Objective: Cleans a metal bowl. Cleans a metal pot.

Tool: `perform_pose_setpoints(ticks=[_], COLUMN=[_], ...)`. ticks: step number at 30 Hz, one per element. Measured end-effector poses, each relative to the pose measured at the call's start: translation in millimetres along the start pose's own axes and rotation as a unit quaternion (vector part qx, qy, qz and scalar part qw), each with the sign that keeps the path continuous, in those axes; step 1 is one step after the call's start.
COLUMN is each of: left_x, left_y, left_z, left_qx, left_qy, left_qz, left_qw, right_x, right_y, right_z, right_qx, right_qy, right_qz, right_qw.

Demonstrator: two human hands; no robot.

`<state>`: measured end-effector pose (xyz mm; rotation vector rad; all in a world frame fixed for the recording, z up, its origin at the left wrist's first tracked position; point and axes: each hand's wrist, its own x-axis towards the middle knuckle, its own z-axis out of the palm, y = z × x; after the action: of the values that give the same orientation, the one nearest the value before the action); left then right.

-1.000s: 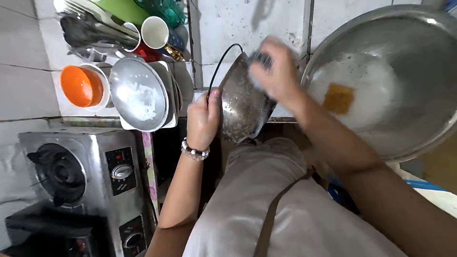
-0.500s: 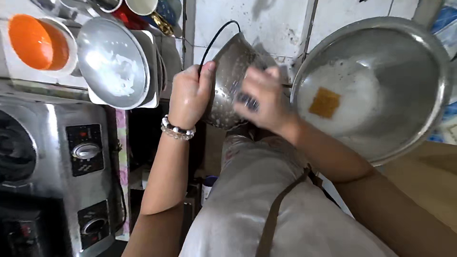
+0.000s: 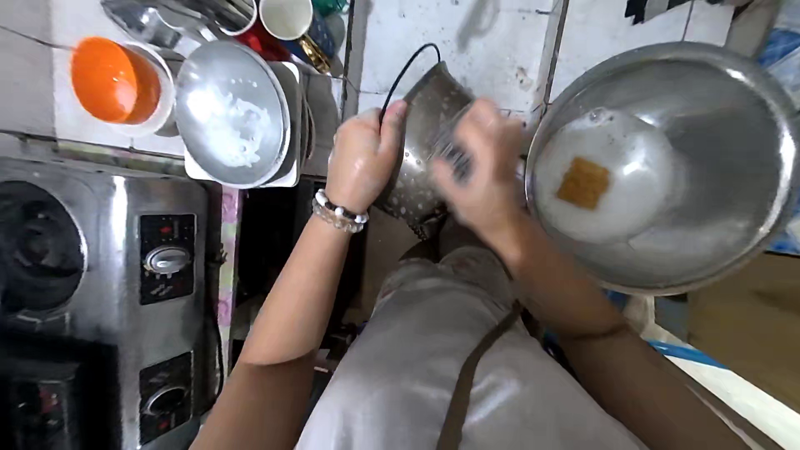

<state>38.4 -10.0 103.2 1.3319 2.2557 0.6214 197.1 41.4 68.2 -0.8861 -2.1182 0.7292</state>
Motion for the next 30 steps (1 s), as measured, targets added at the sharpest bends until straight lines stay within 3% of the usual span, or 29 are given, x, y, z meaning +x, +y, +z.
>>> perform_pose_setpoints(ticks=[2,3,7,10,12,15,17,20,22,24,26,28,30], left_x=[-1.0,-0.1,-0.3,1.9,2.0,0.0,-1.2,3.0,6.3,7.9,3.8,-2.4,-5.3], left_y=[0.6,1.4,1.8,0.6,-0.6,-2.6,-2.9,-0.9,0.9,1.4,-0.8,-5.3,-8.5], left_z=[0.8,0.7,2.6,1.3,1.0,2.4,1.6,0.2,0.2,0.2,2.3,3.5,3.6], left_qx=[0.000,-0.005,-0.002,-0.002,-0.010,-0.020,-0.018,-0.013,-0.011,-0.014,-0.019,-0.027,-0.030], left_qy=[-0.016,-0.021,-0.009,-0.008,-0.018,-0.010,-0.005,-0.018,-0.024,-0.017,-0.005,0.006,0.015], left_qz=[-0.001,0.000,0.007,0.012,0.008,0.005,0.006,0.008,0.010,0.009,-0.002,-0.007,-0.007], left_qw=[1.000,1.000,1.000,1.000,1.000,1.000,1.000,1.000,1.000,1.000,1.000,1.000,0.999], right_x=[-26.7,-21.6,22.2,-11.2,-14.1,36.4,35.6,-24.7,-31.5,-3.3,40.8,73.8,91.5], right_y=[-13.9,-8.3,27.0,-13.3,-10.7,29.7,27.3,-19.1,-17.4,4.9,42.3,80.8,97.4], right_z=[18.7,16.7,-0.4,14.7,17.4,-5.6,-2.5,23.3,31.2,15.8,2.0,8.8,20.2], right_qx=[-0.020,-0.017,-0.029,-0.078,-0.073,-0.111,-0.121,-0.083,-0.052,-0.034,-0.002,0.052,0.121], right_qy=[0.042,0.040,0.045,0.051,0.038,-0.010,0.032,0.101,0.123,0.076,0.009,-0.047,-0.078], right_qz=[-0.106,-0.110,0.040,-0.085,-0.137,0.017,0.061,-0.056,-0.107,-0.071,0.038,0.159,0.194], right_qw=[0.993,0.993,0.998,0.992,0.987,0.994,0.990,0.990,0.985,0.994,0.999,0.985,0.970])
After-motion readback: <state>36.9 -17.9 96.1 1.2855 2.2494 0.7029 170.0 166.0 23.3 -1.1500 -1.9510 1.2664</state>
